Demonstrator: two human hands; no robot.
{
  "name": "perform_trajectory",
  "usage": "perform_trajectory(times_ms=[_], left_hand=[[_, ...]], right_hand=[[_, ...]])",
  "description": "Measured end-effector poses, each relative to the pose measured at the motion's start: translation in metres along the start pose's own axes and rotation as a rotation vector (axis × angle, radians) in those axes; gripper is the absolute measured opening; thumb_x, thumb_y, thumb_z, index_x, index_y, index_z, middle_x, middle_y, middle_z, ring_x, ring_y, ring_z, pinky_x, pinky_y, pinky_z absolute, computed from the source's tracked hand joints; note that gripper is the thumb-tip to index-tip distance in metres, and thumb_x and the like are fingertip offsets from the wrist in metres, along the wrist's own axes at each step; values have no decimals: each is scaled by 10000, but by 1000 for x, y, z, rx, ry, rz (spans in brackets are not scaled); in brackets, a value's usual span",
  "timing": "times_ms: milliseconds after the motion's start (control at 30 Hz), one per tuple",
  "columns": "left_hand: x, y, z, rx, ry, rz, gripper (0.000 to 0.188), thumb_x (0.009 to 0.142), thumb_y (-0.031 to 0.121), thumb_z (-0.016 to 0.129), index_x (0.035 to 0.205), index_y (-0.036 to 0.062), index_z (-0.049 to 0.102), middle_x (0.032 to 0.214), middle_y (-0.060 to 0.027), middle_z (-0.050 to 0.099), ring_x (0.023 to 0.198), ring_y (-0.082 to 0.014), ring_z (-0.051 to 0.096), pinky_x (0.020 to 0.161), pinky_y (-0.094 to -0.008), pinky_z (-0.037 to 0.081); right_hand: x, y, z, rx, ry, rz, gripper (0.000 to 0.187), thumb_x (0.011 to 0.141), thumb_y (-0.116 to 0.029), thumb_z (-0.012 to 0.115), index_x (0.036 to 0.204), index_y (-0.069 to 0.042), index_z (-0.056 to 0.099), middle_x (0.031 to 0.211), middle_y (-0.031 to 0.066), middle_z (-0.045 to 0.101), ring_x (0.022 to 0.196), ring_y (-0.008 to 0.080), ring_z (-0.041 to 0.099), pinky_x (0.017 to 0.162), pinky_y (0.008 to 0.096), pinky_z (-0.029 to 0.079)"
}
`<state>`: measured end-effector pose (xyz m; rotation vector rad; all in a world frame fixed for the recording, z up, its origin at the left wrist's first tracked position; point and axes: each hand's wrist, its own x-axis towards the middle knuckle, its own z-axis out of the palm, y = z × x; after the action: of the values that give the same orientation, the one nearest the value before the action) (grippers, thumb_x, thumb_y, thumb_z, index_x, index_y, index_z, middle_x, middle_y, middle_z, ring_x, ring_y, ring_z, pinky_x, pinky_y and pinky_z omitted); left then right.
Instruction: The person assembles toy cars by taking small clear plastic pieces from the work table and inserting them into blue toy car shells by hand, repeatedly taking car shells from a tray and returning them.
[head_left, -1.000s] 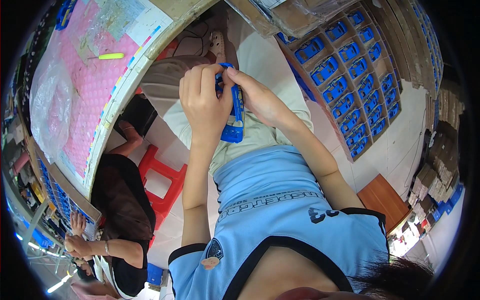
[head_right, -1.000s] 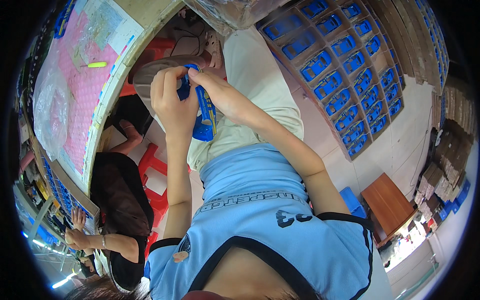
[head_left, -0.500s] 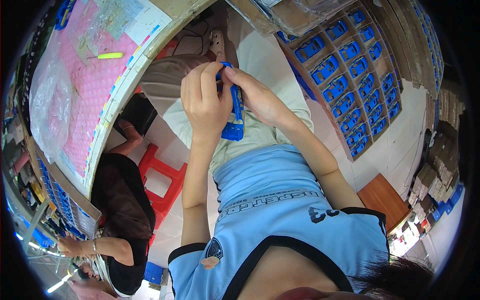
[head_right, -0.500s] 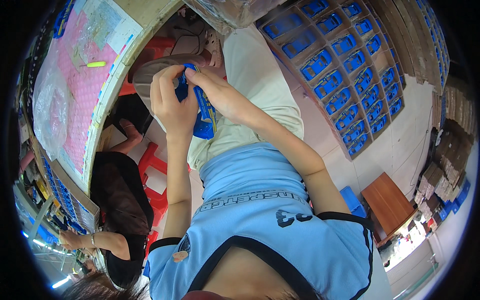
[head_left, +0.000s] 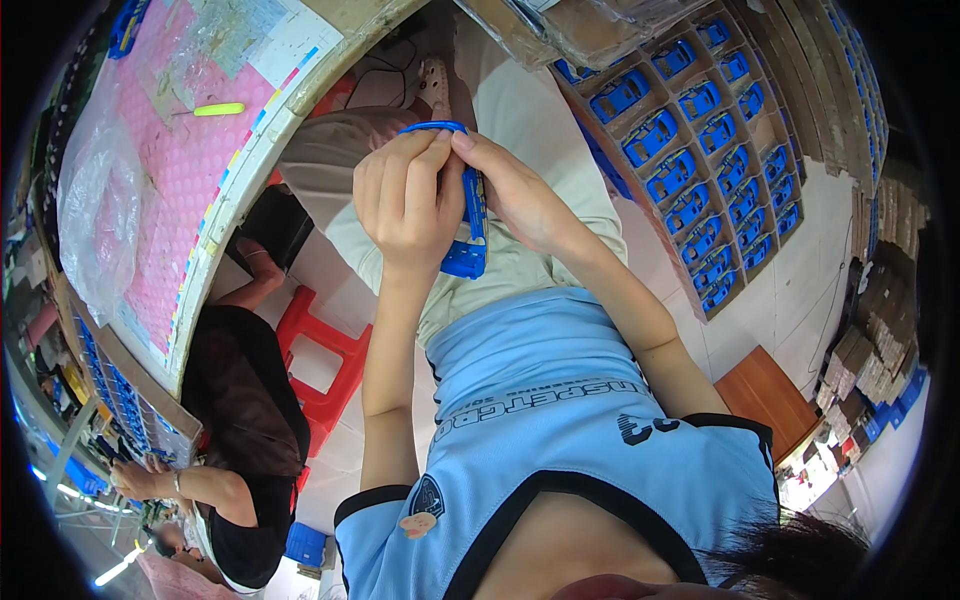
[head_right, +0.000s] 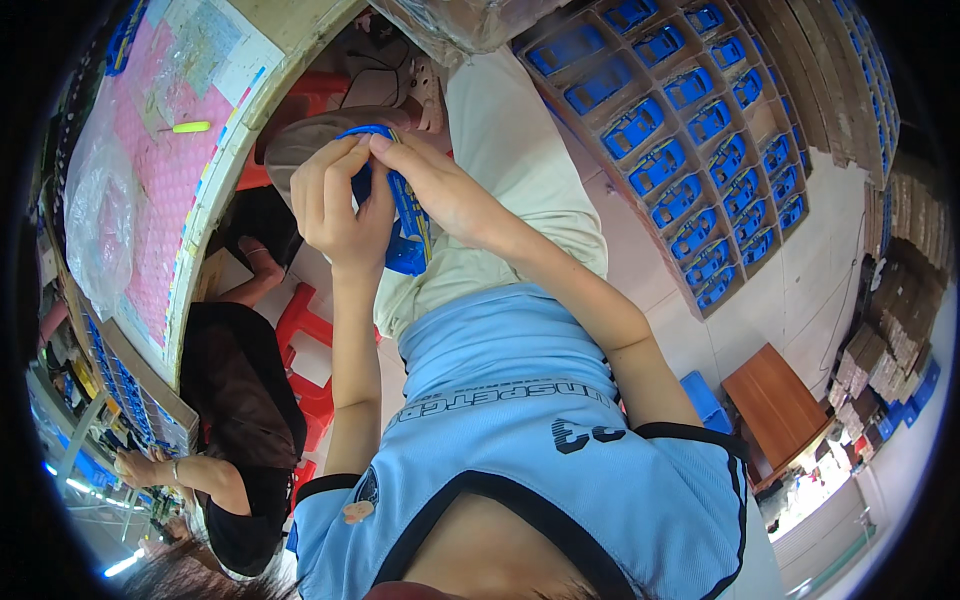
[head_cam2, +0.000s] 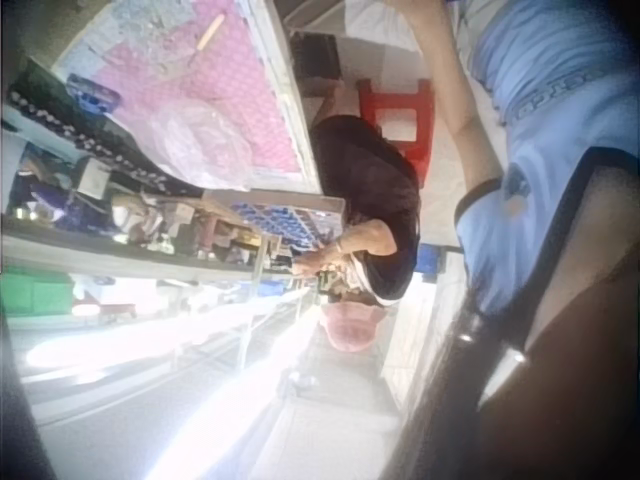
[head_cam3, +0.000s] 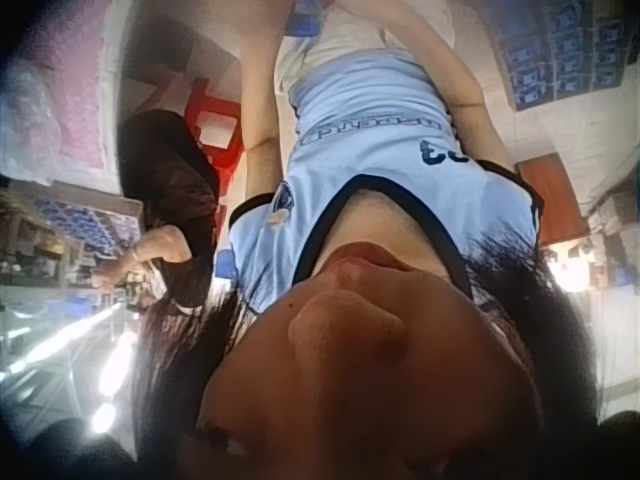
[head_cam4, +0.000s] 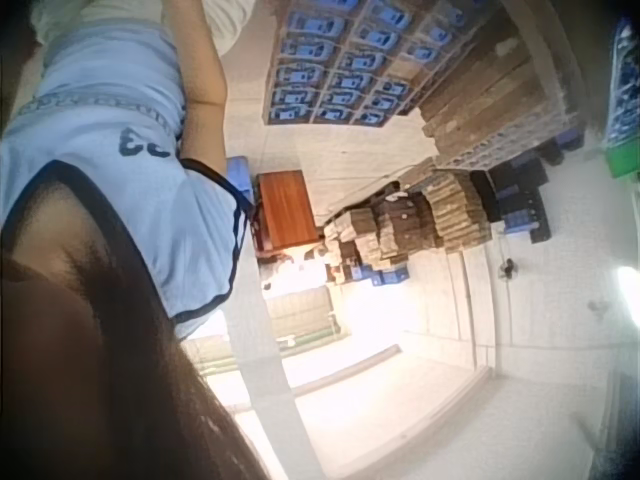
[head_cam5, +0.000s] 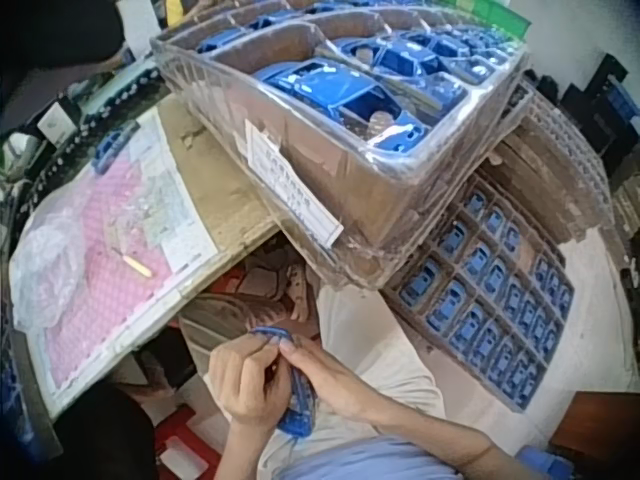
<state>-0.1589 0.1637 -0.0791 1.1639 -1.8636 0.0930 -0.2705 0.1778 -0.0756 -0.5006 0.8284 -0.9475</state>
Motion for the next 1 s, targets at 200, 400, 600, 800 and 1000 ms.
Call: perform_trajectory(times_ms=[200, 400, 600, 800, 1000], left_hand=[[1, 4, 0, 37, -33, -83, 223, 636, 23, 703, 838, 52, 612, 820, -59, 607, 749, -223, 578, 676, -330, 418], [4, 5, -1, 68, -32, -86, 214, 632, 24, 710, 822, 55, 616, 804, -60, 603, 746, -224, 567, 673, -325, 414], [4, 6, -3, 22, -41, -43, 209, 616, -2, 713, 801, 47, 628, 790, -68, 612, 733, -232, 573, 674, -316, 426], [5, 1, -4, -52, -66, 23, 208, 602, -12, 717, 782, 32, 623, 779, -76, 600, 739, -242, 576, 673, -329, 450], [7, -2, -6, -67, -90, 91, 205, 601, 3, 705, 780, 30, 608, 788, -69, 586, 739, -238, 572, 656, -338, 447]], right_hand=[[0, -4, 0, 6, 45, 67, 427, 953, -375, 413, 1182, -19, 468, 1062, 43, 515, 979, 83, 469, 875, 216, 376], [0, -4, 0, -18, 19, 25, 440, 953, -385, 412, 1195, -20, 460, 1073, 44, 516, 980, 84, 470, 879, 217, 378], [-1, -4, -2, -57, -14, -9, 443, 959, -386, 394, 1198, -18, 458, 1087, 49, 508, 989, 89, 464, 891, 225, 374], [-2, 0, -8, -41, -55, -2, 433, 960, -393, 387, 1158, -17, 474, 1061, 51, 506, 976, 94, 460, 887, 232, 370], [-2, 1, -7, -43, -35, -13, 439, 955, -404, 392, 1127, -11, 485, 1053, 48, 505, 973, 97, 459, 886, 237, 368]])
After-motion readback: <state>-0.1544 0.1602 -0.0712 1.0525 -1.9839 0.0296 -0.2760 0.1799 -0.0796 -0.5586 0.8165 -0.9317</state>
